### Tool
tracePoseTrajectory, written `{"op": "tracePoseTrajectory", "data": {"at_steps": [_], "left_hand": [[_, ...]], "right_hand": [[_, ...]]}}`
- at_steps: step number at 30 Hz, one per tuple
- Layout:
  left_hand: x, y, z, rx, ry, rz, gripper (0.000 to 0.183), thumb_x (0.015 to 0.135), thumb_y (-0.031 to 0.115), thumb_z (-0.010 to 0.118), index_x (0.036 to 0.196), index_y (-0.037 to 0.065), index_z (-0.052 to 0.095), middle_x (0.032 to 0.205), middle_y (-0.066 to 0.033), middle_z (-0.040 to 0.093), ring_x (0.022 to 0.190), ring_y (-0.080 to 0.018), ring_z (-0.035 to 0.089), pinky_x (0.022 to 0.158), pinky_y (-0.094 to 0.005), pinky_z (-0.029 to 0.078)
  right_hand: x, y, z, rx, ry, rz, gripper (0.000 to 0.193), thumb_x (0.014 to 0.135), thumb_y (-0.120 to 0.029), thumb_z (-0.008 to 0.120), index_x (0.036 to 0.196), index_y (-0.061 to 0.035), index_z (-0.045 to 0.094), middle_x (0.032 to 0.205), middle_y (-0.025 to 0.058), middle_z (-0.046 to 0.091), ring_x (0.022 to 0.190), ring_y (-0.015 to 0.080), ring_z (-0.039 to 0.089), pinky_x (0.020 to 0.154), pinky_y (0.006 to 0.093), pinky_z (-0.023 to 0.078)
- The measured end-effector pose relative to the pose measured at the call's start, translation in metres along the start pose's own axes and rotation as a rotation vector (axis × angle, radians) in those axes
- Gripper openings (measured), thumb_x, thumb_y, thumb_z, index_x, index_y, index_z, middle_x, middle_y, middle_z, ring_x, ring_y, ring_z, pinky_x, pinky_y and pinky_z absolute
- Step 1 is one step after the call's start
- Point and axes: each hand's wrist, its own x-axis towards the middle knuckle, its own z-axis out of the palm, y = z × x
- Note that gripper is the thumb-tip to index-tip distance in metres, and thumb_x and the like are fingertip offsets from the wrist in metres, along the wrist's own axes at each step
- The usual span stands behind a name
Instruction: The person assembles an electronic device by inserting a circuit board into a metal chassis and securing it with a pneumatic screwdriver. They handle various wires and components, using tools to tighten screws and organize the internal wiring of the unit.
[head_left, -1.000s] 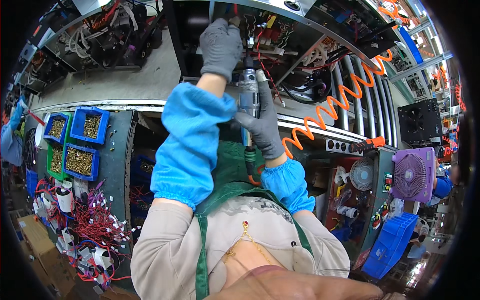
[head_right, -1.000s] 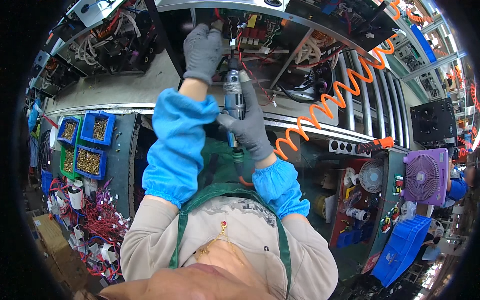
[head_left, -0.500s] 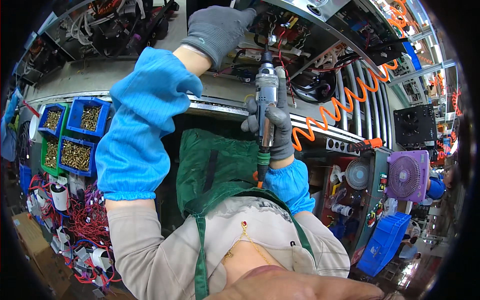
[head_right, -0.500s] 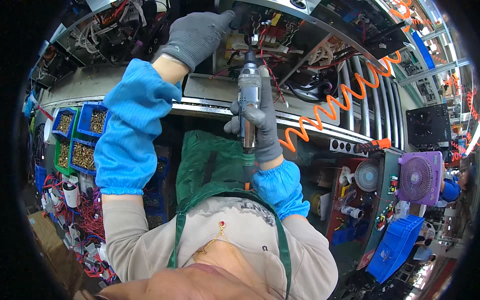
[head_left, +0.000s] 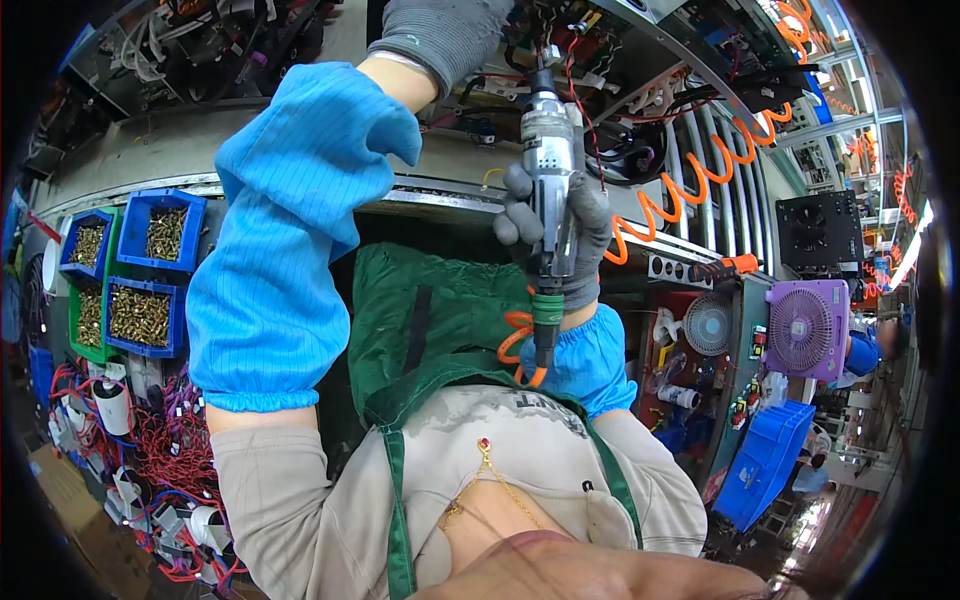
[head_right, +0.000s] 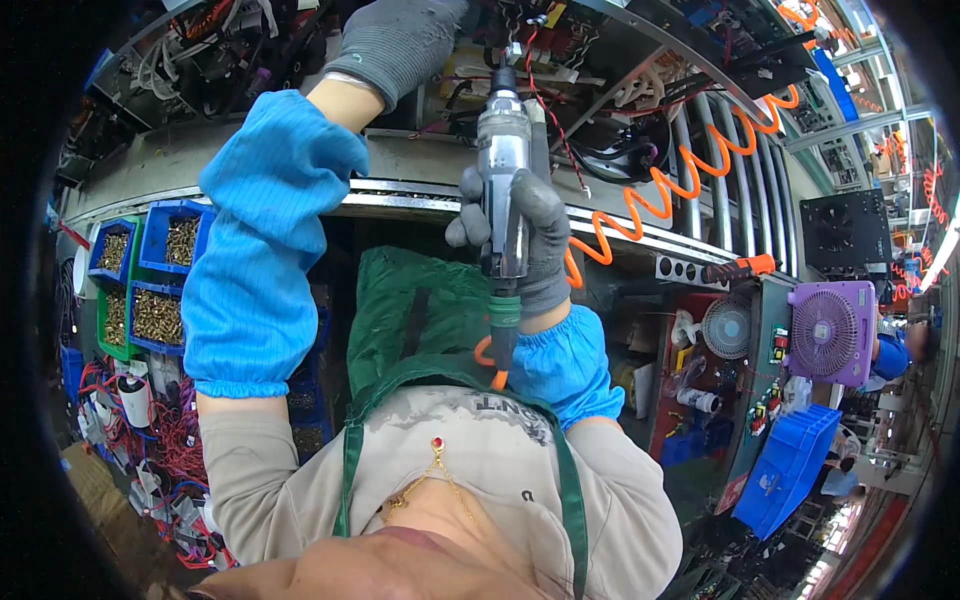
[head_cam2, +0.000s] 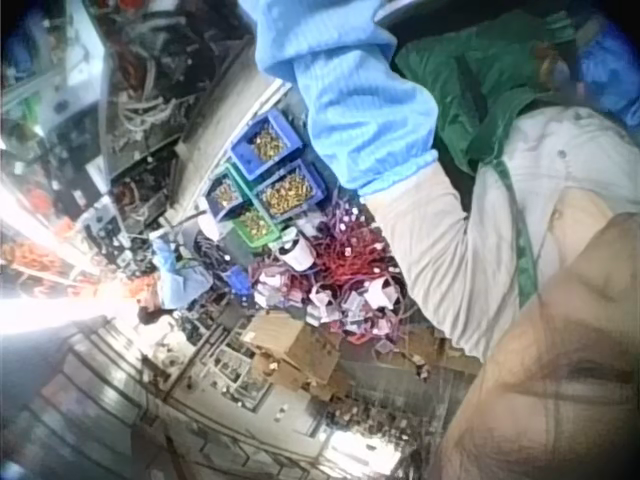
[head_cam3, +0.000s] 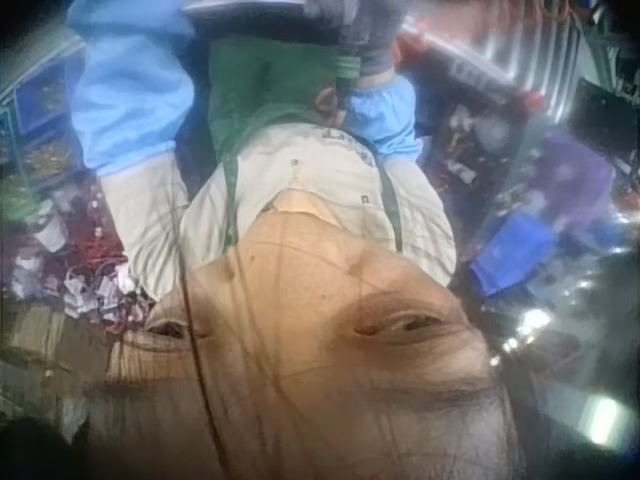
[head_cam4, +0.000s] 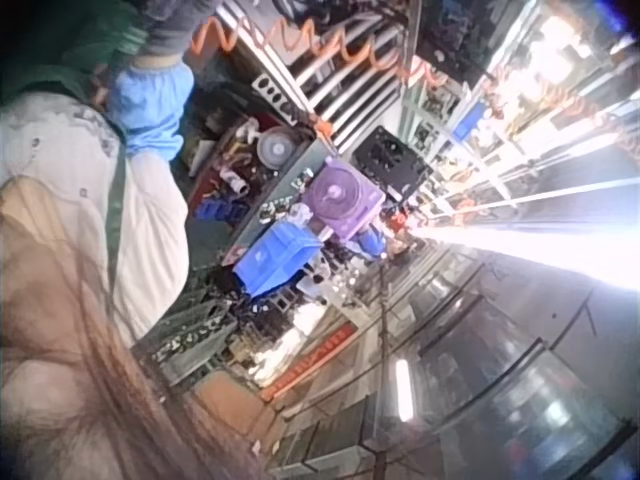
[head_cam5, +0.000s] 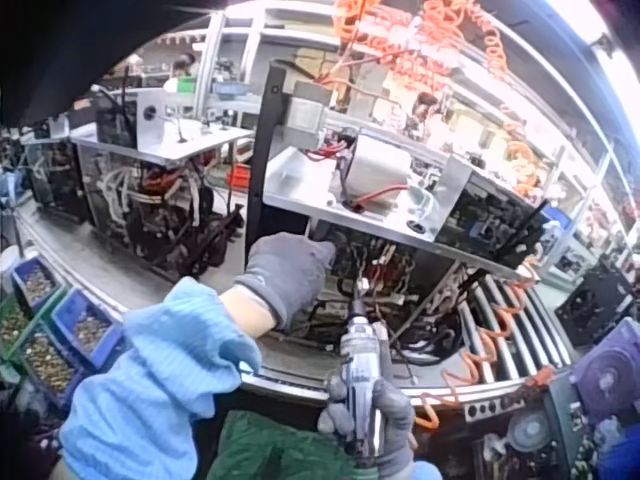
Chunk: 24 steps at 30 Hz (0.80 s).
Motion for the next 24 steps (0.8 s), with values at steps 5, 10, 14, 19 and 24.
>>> {"op": "tracePoseTrajectory", "data": {"at_steps": [5,10,14,19,24], "left_hand": [[-0.003,-0.002,-0.005,-0.001,-0.01,-0.032,0.019,0.086,0.019,0.046,0.087,0.014,0.064,0.08,-0.0121,0.067,0.077,-0.0318,0.066,0.065,-0.0432,0.052],[-0.012,-0.014,-0.002,-0.016,-0.002,-0.035,0.017,0.084,0.019,0.048,0.084,0.014,0.064,0.08,-0.0121,0.067,0.077,-0.0317,0.066,0.064,-0.0431,0.052],[-0.008,-0.011,0.006,-0.01,0.027,-0.034,0.016,0.083,0.018,0.049,0.083,0.014,0.065,0.079,-0.0121,0.067,0.076,-0.0318,0.066,0.064,-0.0429,0.052],[-0.008,-0.012,0.003,-0.002,0.029,-0.038,0.018,0.084,0.018,0.048,0.083,0.014,0.065,0.079,-0.0122,0.067,0.075,-0.0315,0.067,0.064,-0.0427,0.052],[-0.01,-0.006,-0.004,0.046,-0.019,-0.056,0.019,0.085,0.019,0.047,0.084,0.013,0.066,0.08,-0.0126,0.068,0.076,-0.0309,0.067,0.064,-0.0427,0.053]], "right_hand": [[0.004,-0.006,0.025,-0.021,-0.027,-0.005,0.075,0.082,-0.024,0.058,0.144,-0.0277,0.018,0.092,0.0158,0.049,0.059,0.0174,0.055,0.053,0.036,0.054],[0.004,-0.006,0.03,-0.113,-0.033,0.02,0.075,0.083,-0.022,0.059,0.145,-0.0278,0.017,0.092,0.0162,0.048,0.055,0.0163,0.053,0.05,0.0342,0.052],[0.004,-0.007,0.026,-0.217,-0.01,0.004,0.069,0.087,-0.022,0.055,0.145,-0.0282,0.019,0.094,0.017,0.046,0.053,0.0144,0.049,0.05,0.0334,0.05],[0.005,-0.005,0.029,-0.266,0.016,-0.008,0.071,0.085,-0.018,0.054,0.146,-0.0276,0.017,0.094,0.018,0.049,0.053,0.0151,0.051,0.05,0.0327,0.052],[0.005,-0.007,0.031,-0.331,0.033,0.011,0.072,0.085,-0.017,0.054,0.146,-0.0268,0.017,0.093,0.0186,0.051,0.053,0.0157,0.054,0.05,0.0328,0.053]]}}
